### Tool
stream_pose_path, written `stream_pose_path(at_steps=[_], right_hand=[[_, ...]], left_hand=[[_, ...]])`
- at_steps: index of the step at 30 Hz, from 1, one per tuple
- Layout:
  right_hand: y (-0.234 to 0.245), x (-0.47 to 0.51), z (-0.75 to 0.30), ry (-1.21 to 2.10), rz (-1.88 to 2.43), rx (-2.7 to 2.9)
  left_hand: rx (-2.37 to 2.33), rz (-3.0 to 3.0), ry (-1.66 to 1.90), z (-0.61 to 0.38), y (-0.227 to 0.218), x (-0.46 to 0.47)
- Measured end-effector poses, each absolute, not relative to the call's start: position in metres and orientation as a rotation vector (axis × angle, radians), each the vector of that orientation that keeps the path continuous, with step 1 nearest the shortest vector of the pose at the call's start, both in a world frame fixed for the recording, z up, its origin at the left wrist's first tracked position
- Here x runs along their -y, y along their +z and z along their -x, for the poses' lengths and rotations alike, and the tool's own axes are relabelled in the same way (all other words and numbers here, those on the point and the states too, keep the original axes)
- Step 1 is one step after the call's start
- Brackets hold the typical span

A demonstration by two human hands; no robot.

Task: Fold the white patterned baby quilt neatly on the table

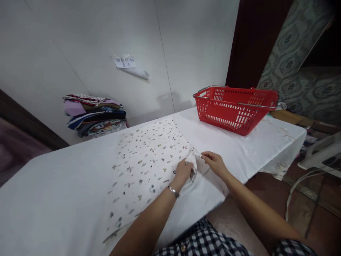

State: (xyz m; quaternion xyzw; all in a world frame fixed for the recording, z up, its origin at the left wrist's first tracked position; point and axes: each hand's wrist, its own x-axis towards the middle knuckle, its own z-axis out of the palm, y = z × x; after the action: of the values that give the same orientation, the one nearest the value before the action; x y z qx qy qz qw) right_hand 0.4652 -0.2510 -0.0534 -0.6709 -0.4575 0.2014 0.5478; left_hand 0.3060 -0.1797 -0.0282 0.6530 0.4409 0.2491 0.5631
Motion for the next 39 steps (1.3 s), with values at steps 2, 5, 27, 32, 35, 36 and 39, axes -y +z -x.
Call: stream_pose_path(at_steps=[2, 5, 27, 32, 35, 36, 39], right_hand=[[-0.053, 0.239, -0.48, 0.488, 1.729, 1.102], [-0.045, 0.22, -0.493, 0.479, 2.039, 1.285], [-0.028, 0.113, -0.465, 0.467, 2.429, 1.464], [-0.029, 0.106, -0.466, 0.443, 2.406, 1.422], [-0.029, 0.101, -0.468, 0.469, 2.42, 1.405], [-0.03, 0.101, -0.47, 0.472, 2.426, 1.4], [-0.03, 0.105, -0.481, 0.444, 2.459, 1.362]], left_hand=[[-0.989, -1.263, 0.714, -0.296, -0.027, 0.178], [-0.949, -1.006, 0.86, -0.284, -0.025, 0.178], [-1.485, -2.397, 0.335, -0.163, 0.007, 0.104], [-1.886, -2.517, 0.241, -0.086, -0.022, 0.073], [-2.048, -2.358, 0.196, -0.062, -0.035, 0.069], [-2.059, -2.33, 0.184, -0.057, -0.039, 0.069], [-2.026, -2.351, 0.146, -0.052, -0.047, 0.073]])
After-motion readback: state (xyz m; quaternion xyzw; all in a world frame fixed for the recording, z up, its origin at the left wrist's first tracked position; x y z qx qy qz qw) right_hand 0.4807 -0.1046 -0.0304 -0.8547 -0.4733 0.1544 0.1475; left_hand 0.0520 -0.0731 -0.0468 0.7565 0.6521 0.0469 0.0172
